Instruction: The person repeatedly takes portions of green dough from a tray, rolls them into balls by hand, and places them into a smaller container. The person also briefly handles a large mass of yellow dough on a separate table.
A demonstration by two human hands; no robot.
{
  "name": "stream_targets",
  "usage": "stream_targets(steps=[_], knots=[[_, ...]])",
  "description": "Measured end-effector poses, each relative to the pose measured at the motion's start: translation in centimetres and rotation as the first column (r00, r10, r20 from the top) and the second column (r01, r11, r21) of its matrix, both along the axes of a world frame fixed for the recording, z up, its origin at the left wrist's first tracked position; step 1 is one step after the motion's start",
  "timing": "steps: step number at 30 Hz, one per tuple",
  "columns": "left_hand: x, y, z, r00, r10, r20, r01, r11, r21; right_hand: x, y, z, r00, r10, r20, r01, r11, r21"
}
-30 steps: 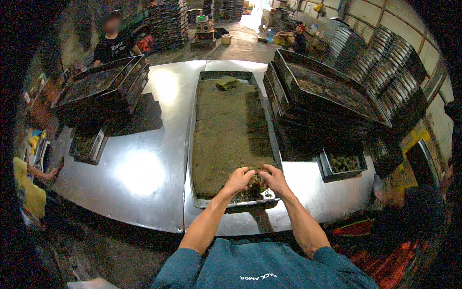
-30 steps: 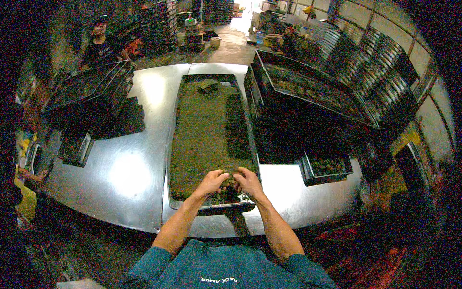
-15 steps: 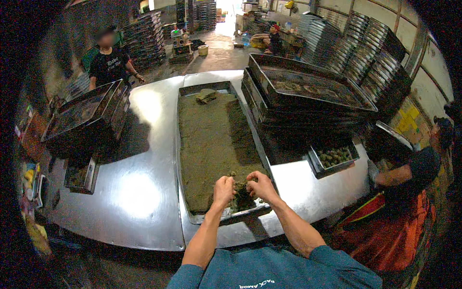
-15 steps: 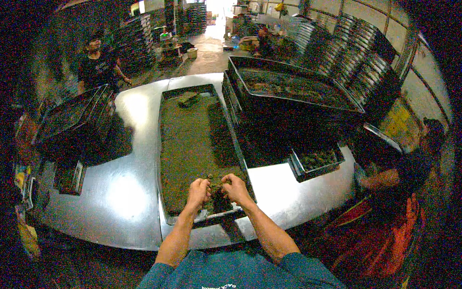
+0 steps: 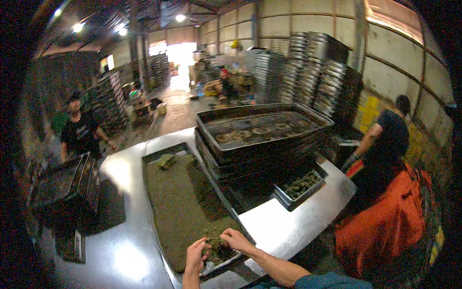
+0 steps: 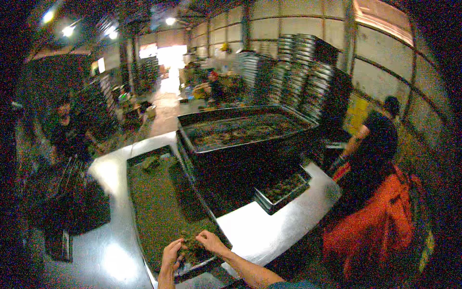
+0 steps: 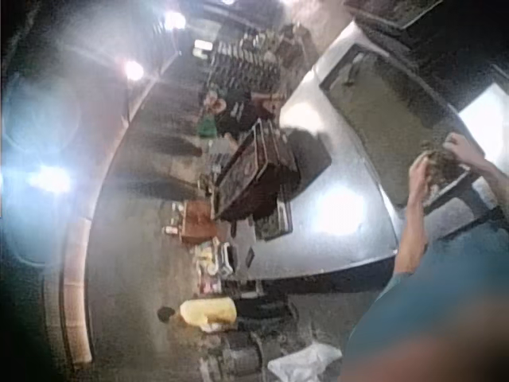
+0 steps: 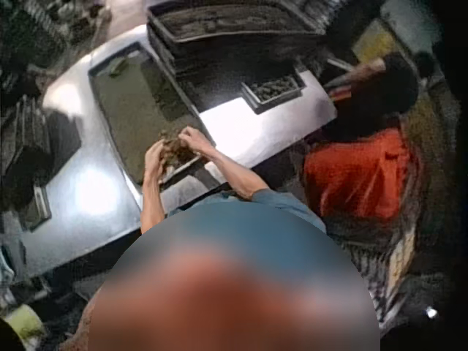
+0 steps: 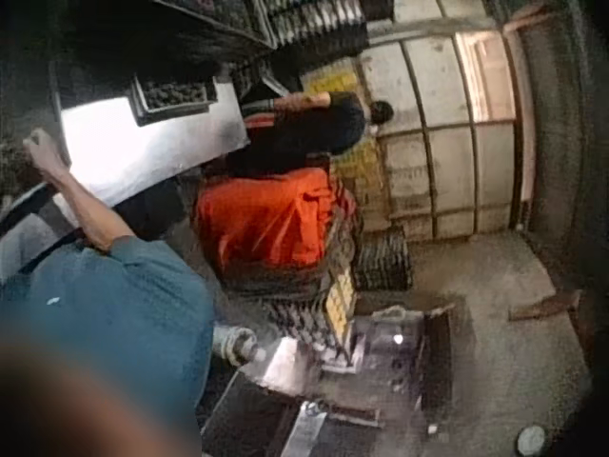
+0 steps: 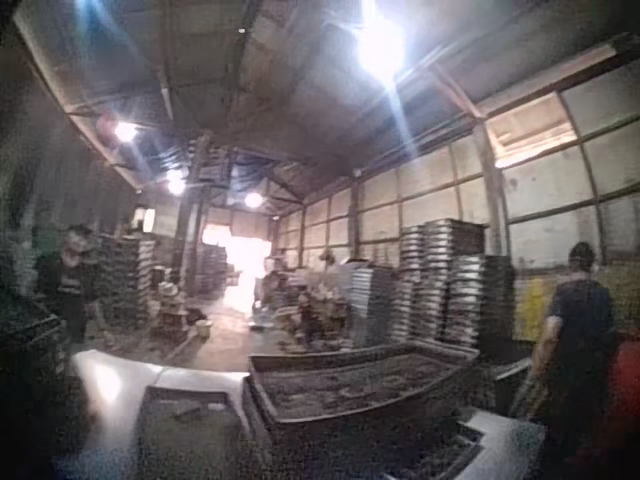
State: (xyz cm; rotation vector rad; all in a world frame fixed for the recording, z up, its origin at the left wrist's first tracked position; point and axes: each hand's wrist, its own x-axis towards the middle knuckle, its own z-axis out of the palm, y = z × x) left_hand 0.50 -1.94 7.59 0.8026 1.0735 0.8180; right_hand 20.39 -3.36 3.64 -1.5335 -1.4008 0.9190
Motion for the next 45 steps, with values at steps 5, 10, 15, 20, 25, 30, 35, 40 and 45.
stream_targets(steps=[5, 10, 15, 20, 25, 30, 35, 40, 45], knots=[[0.8, 0.4, 0.1, 0.977, 0.154, -0.150, -0.146, 0.987, 0.063, 0.2, -0.4, 2.2, 0.978, 0.005, -0.208, -0.071, 0.946, -0.316], [3.2, 1.7, -2.1, 0.931, 0.064, -0.359, 0.013, 0.978, 0.209, -1.5, 0.8, 2.6, 0.971, 0.084, 0.224, -0.095, 0.995, 0.041], [4.5, 3.3, -5.2, 0.977, 0.159, -0.141, -0.137, 0.979, 0.152, -3.4, 1.0, 2.4, 0.954, 0.213, 0.209, -0.283, 0.870, 0.404], [4.6, 4.0, -6.9, 0.968, 0.249, -0.006, -0.241, 0.943, 0.230, -3.9, 0.5, 1.8, 0.951, 0.118, 0.285, -0.196, 0.946, 0.260], [3.2, 2.8, -5.3, 0.975, 0.173, -0.140, -0.144, 0.970, 0.197, -2.6, 0.9, 0.0, 0.971, -0.011, 0.240, -0.015, 0.994, 0.107], [3.1, 2.2, -4.5, 0.978, 0.111, -0.178, -0.088, 0.987, 0.132, -1.2, 1.4, -0.4, 0.969, -0.029, 0.245, 0.016, 0.998, 0.054], [3.6, 1.4, -3.5, 0.993, 0.112, -0.032, -0.108, 0.988, 0.108, -0.8, 0.6, 0.4, 0.965, -0.035, 0.258, 0.047, 0.998, -0.043], [1.9, -0.4, -0.4, 0.994, 0.064, 0.086, -0.067, 0.997, 0.031, -0.6, -0.6, 0.4, 0.957, -0.018, 0.290, 0.041, 0.996, -0.074], [1.4, 0.4, -1.2, 0.969, 0.186, 0.164, -0.191, 0.981, 0.014, -0.8, -0.1, 0.5, 0.935, 0.116, 0.334, -0.161, 0.981, 0.109]])
